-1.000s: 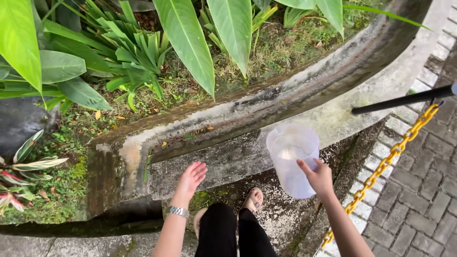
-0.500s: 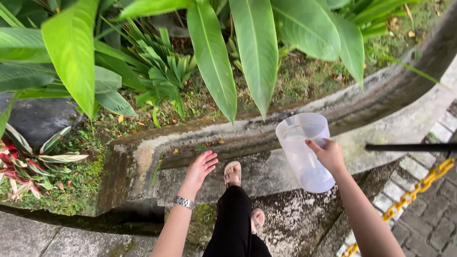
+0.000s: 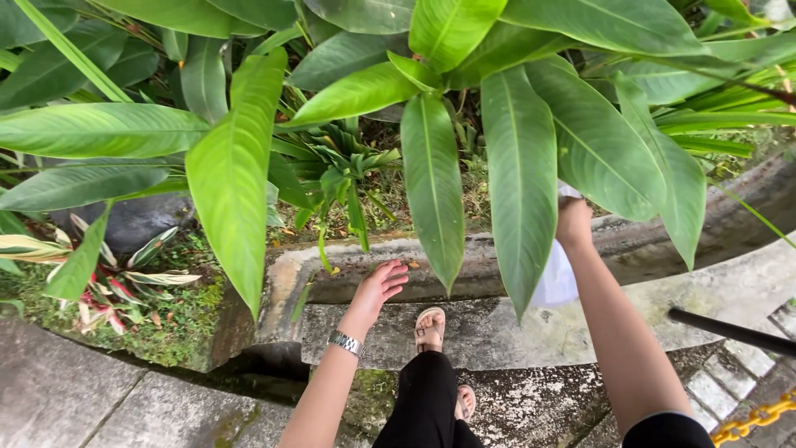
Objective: Watering garden plants with a plastic pitcher and refilling it at an outdoor faucet.
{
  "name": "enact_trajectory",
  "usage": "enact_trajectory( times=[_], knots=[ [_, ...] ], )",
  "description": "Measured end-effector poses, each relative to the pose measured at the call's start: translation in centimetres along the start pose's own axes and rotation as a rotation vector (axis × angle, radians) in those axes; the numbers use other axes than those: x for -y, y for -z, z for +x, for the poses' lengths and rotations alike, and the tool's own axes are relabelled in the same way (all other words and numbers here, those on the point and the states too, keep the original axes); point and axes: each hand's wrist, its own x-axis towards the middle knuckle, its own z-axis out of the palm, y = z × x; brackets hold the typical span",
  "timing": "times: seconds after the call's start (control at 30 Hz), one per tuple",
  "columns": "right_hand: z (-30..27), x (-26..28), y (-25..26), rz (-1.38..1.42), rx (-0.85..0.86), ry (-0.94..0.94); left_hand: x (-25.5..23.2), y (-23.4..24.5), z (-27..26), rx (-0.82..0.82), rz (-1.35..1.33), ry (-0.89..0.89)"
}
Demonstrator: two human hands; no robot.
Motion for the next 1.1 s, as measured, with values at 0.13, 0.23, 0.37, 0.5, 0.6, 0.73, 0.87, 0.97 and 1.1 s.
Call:
enact_trajectory(
  times=[0.13, 0.23, 0.37, 0.5, 0.6, 0.73, 0.87, 0.97, 1.1],
  knots=[
    [1.3, 2.2, 0.9, 0.076, -0.022, 0.031, -1.7, 1.0, -0.3, -0.009, 0.019, 0.02],
    [1.1, 3.4, 2.3, -0.069, 0.007, -0.066, -3.5, 0.7, -1.1, -0.013, 0.044, 0.037],
    [-3.2, 7.6, 6.6, 0.136, -0.031, -0.29, -5.9, -1.2, -2.4, 0.005, 0.088, 0.036],
    [-7.4, 6.9, 10.1, 0.383, -0.204, -0.426, -7.5, -3.1, -2.3, 0.056, 0.107, 0.022],
    [-9.9, 2.7, 11.9, 0.551, -0.259, -0.425, -8.8, -4.7, -2.3, 0.094, 0.091, 0.019],
    [-13.8, -0.2, 16.3, 0.719, -0.335, -0.455, -10.7, -7.1, -2.4, 0.122, 0.114, -0.009],
    [-16.7, -0.3, 22.6, 0.529, -0.313, -0.468, -13.6, -11.2, -3.8, 0.112, 0.143, -0.057],
    [-18.0, 0.9, 28.5, 0.392, -0.27, -0.457, -15.6, -14.5, -4.9, 0.117, 0.136, -0.09],
    [-17.5, 0.3, 35.7, 0.125, -0.119, -0.438, -19.8, -19.6, -5.9, 0.127, 0.171, -0.158]
  ],
)
